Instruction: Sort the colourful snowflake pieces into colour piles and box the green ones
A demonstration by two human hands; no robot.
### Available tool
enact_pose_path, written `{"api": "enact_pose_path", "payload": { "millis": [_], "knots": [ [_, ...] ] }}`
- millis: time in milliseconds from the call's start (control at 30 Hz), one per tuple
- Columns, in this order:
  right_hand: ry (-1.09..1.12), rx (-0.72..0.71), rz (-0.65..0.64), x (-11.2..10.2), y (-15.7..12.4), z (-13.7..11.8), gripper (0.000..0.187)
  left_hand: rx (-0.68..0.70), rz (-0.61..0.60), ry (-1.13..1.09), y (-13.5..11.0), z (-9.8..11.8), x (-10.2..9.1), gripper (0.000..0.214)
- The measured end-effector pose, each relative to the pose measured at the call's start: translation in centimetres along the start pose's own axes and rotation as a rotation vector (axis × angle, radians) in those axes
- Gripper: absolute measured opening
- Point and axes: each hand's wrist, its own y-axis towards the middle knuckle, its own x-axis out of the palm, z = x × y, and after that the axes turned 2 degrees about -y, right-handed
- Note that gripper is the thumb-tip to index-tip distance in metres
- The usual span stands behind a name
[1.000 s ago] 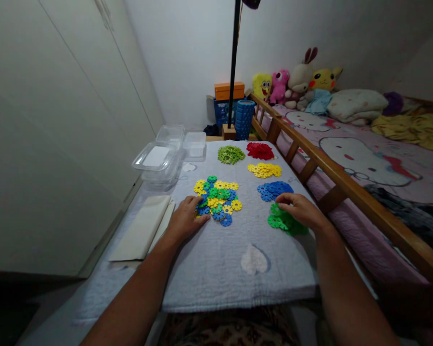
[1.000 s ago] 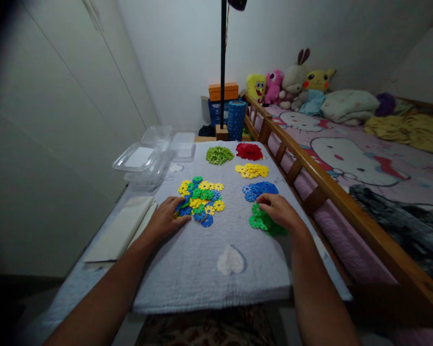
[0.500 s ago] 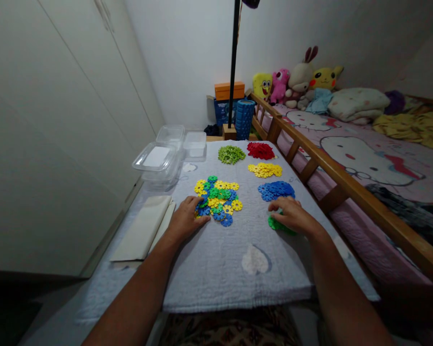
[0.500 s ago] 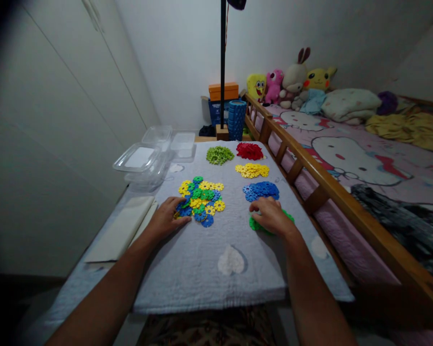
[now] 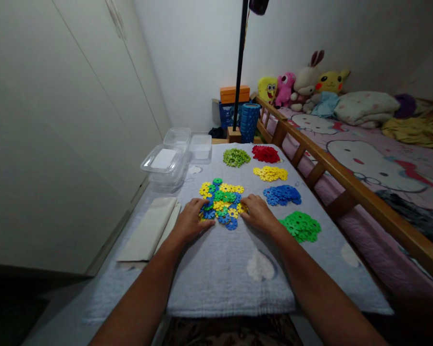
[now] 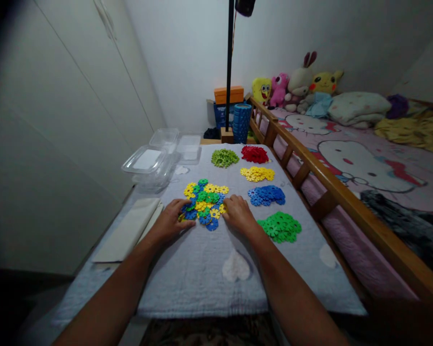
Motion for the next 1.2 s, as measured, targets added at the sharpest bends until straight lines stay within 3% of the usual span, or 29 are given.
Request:
{"api": "enact_pose_path", "payload": {
  "millis": [167, 267, 333, 467, 700, 867, 1200],
  "knots": [
    [0.025, -0.039, -0.019, -1.1, 0.3, 1.8, 0.027, 0.02, -0.06, 0.009, -0.2, -0.5, -0.4, 0.064],
    [0.059, -0.033, -0.019, -2.6, 1.6, 4.2, 0.037, 0.032, -0.064, -0.006, -0.3, -0.7, -0.5, 0.062],
    [0.036, 0.008, 0.003, -3.6, 2.9, 6.3, 0.034, 0.037, -0.058, -0.018, -0.3, -0.7, -0.5, 0.06],
    [-0.044, 0.184, 0.096, -4.8, 5.9, 11.3, 0.02, 0.026, -0.045, -0.041, -0.2, -0.6, -0.4, 0.056],
    [0.002, 0.567, 0.21, -4.5, 8.2, 18.0, 0.025, 0.026, 0.024, -0.045, 0.1, -0.8, 0.2, 0.051],
    [0.06, 0.669, 0.214, -3.9, 8.7, 19.8, 0.029, 0.032, 0.059, -0.028, 0.2, -0.6, 0.4, 0.049],
    [0.116, 0.651, 0.259, -3.8, 9.5, 19.6, 0.031, 0.03, 0.072, -0.025, 0.3, -0.6, 0.5, 0.047]
  ]
}}
